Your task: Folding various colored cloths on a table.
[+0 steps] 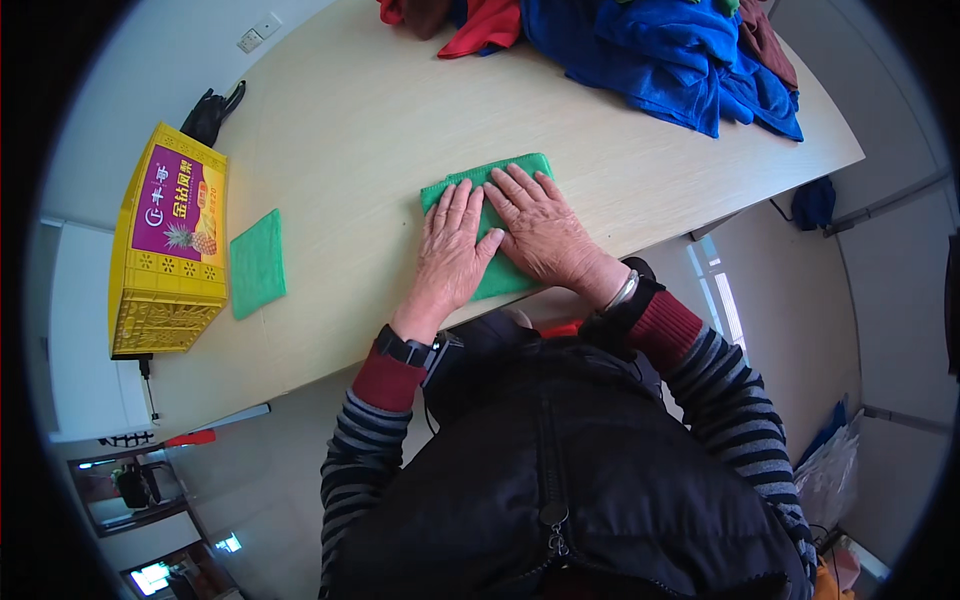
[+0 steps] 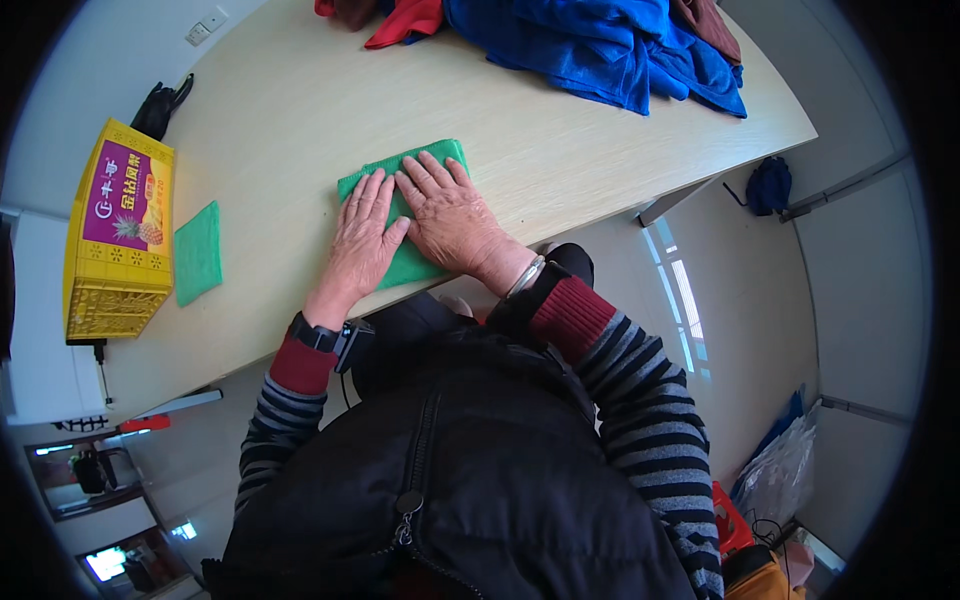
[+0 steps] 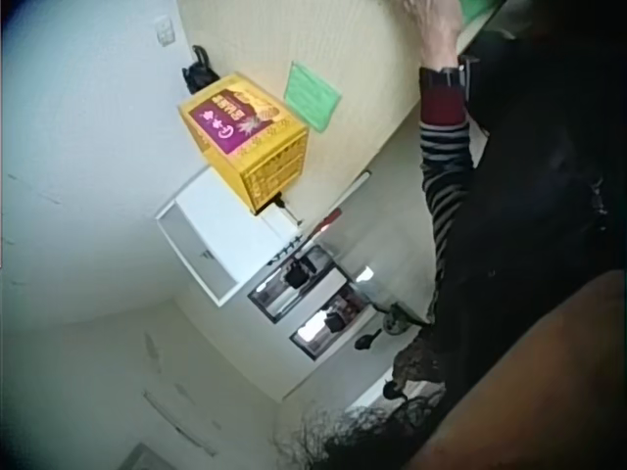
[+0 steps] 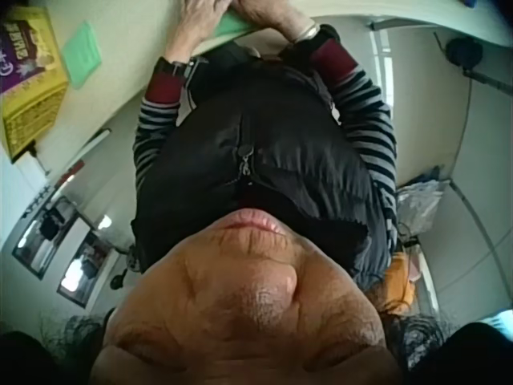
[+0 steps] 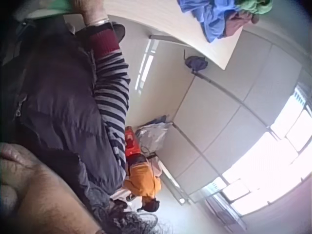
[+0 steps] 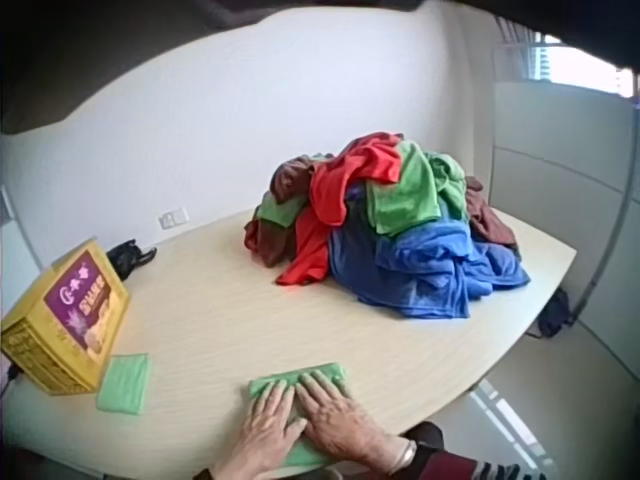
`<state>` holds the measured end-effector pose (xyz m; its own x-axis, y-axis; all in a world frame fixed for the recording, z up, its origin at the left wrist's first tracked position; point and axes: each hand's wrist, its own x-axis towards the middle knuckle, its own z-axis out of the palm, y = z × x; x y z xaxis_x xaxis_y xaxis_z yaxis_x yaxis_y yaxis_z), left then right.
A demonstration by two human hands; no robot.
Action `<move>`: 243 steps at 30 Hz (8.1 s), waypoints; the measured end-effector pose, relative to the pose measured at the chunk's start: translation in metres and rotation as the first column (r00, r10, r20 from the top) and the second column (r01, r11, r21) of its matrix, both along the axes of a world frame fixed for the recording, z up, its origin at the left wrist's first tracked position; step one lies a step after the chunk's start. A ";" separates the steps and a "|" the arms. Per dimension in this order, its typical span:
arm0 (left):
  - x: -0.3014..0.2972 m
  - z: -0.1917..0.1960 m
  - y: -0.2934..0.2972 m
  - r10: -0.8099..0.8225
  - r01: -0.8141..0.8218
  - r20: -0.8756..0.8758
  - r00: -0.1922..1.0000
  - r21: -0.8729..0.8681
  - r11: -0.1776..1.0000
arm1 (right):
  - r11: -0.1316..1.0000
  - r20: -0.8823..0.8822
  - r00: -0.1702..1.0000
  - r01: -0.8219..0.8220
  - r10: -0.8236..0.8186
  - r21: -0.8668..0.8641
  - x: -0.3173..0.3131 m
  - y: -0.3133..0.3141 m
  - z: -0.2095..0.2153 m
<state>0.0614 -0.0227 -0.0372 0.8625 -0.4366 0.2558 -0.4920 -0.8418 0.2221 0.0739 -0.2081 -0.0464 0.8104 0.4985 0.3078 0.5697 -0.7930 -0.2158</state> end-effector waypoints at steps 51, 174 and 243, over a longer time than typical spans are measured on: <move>-0.052 -0.018 0.010 0.201 -0.198 0.035 0.979 -0.085 0.977 | 0.983 -0.049 0.982 0.183 -0.183 0.012 -0.033 -0.015 -0.002; -0.003 -0.004 0.440 0.104 -0.364 -0.512 0.853 -0.726 -0.583 | 0.994 -0.057 0.998 -0.009 0.015 0.108 -0.033 0.020 -0.001; -0.047 0.056 0.073 0.169 -0.292 -0.274 0.947 -0.513 0.807 | 0.628 -0.644 0.517 0.239 0.564 0.741 0.009 0.047 0.100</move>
<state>0.0140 0.0500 0.0184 0.9787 -0.0619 0.1956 -0.1897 -0.6366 0.7475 0.0828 -0.1610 0.0534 0.7908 0.6048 -0.0946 -0.0723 -0.0611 -0.9955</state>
